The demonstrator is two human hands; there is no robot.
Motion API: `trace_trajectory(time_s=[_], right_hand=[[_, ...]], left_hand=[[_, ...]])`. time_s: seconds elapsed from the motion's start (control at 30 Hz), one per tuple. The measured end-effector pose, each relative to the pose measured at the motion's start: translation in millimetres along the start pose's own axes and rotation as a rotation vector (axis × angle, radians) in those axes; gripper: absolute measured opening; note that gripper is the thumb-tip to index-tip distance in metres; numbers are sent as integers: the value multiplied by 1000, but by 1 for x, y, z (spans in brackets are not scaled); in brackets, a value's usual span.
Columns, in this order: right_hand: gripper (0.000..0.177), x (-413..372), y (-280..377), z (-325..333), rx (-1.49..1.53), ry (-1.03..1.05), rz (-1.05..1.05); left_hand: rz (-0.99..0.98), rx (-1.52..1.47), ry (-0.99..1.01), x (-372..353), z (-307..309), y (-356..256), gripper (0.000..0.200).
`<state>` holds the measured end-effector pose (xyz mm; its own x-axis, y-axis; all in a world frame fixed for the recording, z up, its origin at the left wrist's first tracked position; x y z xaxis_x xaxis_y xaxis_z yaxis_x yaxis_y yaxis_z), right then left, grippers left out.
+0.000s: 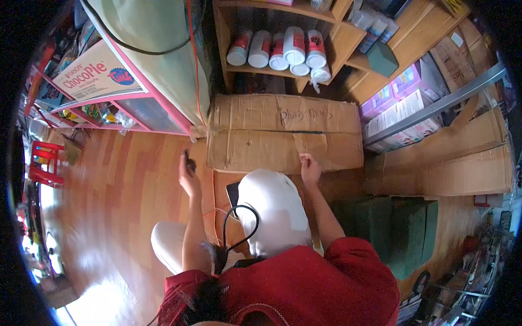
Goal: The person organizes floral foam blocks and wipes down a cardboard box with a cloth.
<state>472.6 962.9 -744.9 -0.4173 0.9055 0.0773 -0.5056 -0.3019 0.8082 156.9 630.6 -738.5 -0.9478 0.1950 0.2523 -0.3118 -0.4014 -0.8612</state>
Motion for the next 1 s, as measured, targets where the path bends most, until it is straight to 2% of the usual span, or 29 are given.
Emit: trace_trajectory(time_s=[0.03,0.1,0.2,0.3,0.37,0.47,0.5,0.57,0.6,0.63,0.67,0.7,0.77,0.8,0.87,0.9,0.93,0.97,1.0], right_hand=[[15,0,1,0,-7,-19,-7],[14,-2,1,0,-25,-57,-24],[14,-10,15,3,-100,-191,149],[11,-20,29,2,-213,-177,84],[10,-20,40,-1,-377,-135,88],[11,-28,40,-9,-501,-123,164],[12,-25,44,-11,-522,-133,208],[13,-20,43,-15,-595,-41,103],[13,-18,41,-13,-634,6,48],[12,-13,42,-13,-604,43,78],[11,-7,39,-17,-568,78,103],[11,-1,35,-20,-532,112,127],[12,5,-5,-40,-428,363,-122],[12,0,-12,-46,-368,485,-246],[16,-28,25,-53,-367,625,-338],[15,-47,5,-69,-205,457,-41],[15,-63,56,-66,-265,613,-57],[14,-77,128,-45,-382,716,-62],[14,-90,174,-33,-270,670,104]], left_hand=[[2,71,-72,1,18,-4,41],[127,328,-80,5,28,35,37],[-70,788,-250,6,19,38,34],[-11,-57,49,24,-17,7,31],[174,-288,149,15,-44,-25,30],[-119,114,224,-4,-59,-76,35],[-149,163,221,-12,-57,-82,41],[-138,117,99,-21,-36,-93,37],[11,57,172,-27,-30,-82,35],[157,-3,240,-34,-23,-66,33],[360,-322,221,-45,-18,-49,26],[440,-331,271,-50,-5,-49,22],[528,-458,417,-74,24,-45,25],[533,-420,448,-82,45,-51,25],[536,-347,518,-96,85,-67,26],[528,-385,513,-104,108,-69,27],[602,-356,513,-105,135,-87,28],[603,-360,405,-116,161,-81,36],[661,-315,368,-126,187,-81,36]])
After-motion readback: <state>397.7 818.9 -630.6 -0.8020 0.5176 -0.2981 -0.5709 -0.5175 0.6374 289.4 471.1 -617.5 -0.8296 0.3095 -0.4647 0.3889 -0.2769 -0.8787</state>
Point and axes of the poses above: each hand's wrist, its own x-axis towards the middle knuckle, its own z-axis out of the back of the hand, y = z × x, the point moved 7 cm from there along x, towards the middle knuckle, and after that the axes turned 1 degree about y, right-handed, at the moved point
